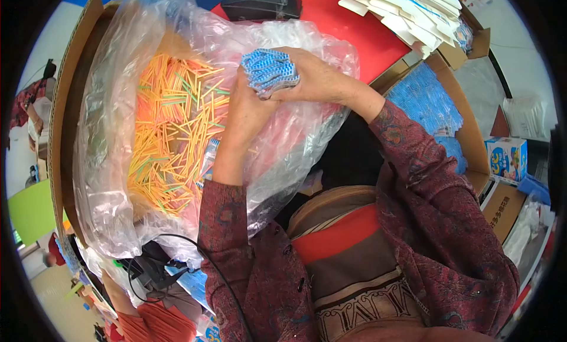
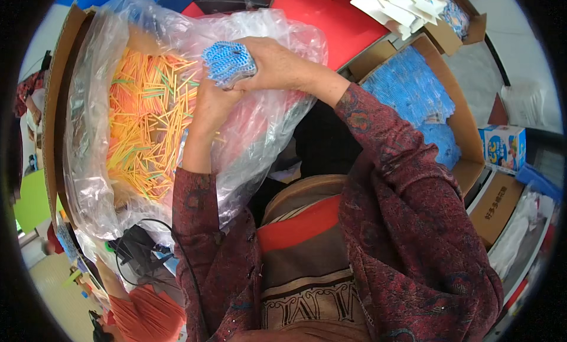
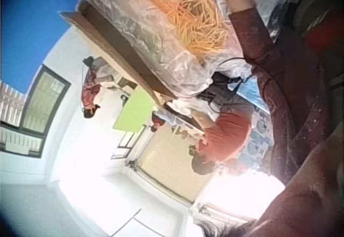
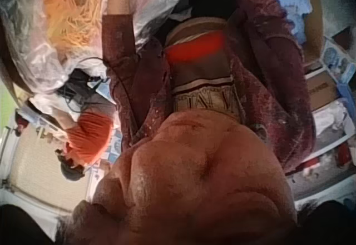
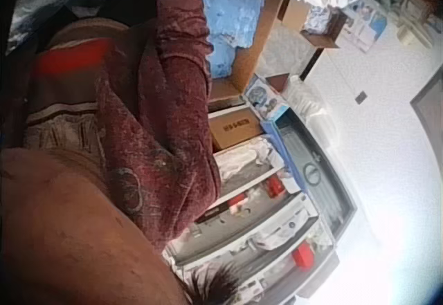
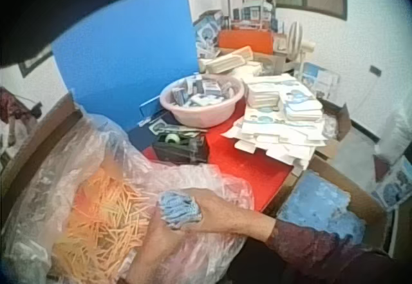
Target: Packing colorful rubber bands into small plastic packets at a factory workstation.
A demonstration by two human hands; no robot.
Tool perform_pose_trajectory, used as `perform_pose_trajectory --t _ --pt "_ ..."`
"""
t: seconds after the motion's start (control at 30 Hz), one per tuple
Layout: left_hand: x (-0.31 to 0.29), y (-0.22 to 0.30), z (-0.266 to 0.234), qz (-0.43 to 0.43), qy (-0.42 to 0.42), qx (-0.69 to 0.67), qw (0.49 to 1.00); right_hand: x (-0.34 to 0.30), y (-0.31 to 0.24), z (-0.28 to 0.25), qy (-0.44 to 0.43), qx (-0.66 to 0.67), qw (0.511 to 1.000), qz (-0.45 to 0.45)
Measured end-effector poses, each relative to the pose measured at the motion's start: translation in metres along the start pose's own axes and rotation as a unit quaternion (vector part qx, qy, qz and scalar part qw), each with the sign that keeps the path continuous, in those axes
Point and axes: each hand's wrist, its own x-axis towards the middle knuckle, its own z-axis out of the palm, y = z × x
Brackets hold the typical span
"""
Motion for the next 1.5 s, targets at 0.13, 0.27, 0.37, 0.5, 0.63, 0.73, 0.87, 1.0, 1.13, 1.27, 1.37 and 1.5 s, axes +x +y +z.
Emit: perform_pose_trajectory --t 0.13,0.27,0.37,0.5,0.63,0.73,0.87,1.0,1.13,1.27,1.37,1.5 --pt "0.003 0.025 -0.004 -0.026 -0.053 -0.016 0.998 -0.008 -0.016 -0.009 0.049 0.105 0.993 0.008" --pt "-0.015 0.039 -0.024 -0.044 -0.059 0.042 0.996 -0.009 -0.035 -0.013 0.065 0.087 0.994 -0.025" --pt "-0.036 0.039 -0.025 -0.017 -0.037 0.108 0.993 -0.022 -0.053 -0.017 0.054 0.136 0.989 0.001" --pt "-0.053 0.058 -0.014 -0.045 -0.054 0.096 0.993 -0.056 -0.065 -0.03 0.092 0.143 0.985 0.024" --pt "-0.048 0.095 0.016 0.038 -0.074 0.066 0.994 -0.093 -0.068 -0.04 0.135 0.2 0.967 0.079" --pt "-0.052 0.118 0.047 0.027 -0.103 -0.038 0.994 -0.125 -0.064 -0.052 0.163 0.315 0.924 0.141" --pt "-0.048 0.124 0.067 0.063 -0.167 -0.071 0.981 -0.17 -0.049 -0.064 0.248 0.47 0.83 0.168" --pt "-0.036 0.116 0.066 0.066 -0.114 -0.056 0.99 -0.253 -0.043 -0.104 0.363 0.418 0.762 0.336" --pt "-0.029 0.095 0.051 0.013 -0.045 -0.034 0.998 -0.369 0.003 -0.13 0.361 0.242 0.76 0.484" --pt "-0.029 0.062 0.048 -0.048 -0.019 -0.046 0.998 -0.442 0.059 -0.114 0.424 0.21 0.721 0.507" --pt "-0.032 0.054 0.055 -0.067 -0.013 -0.06 0.996 -0.473 0.097 -0.106 0.45 0.122 0.674 0.572" --pt "-0.036 0.056 0.057 -0.075 0.003 -0.063 0.995 -0.478 0.135 -0.101 0.458 0.061 0.668 0.583"
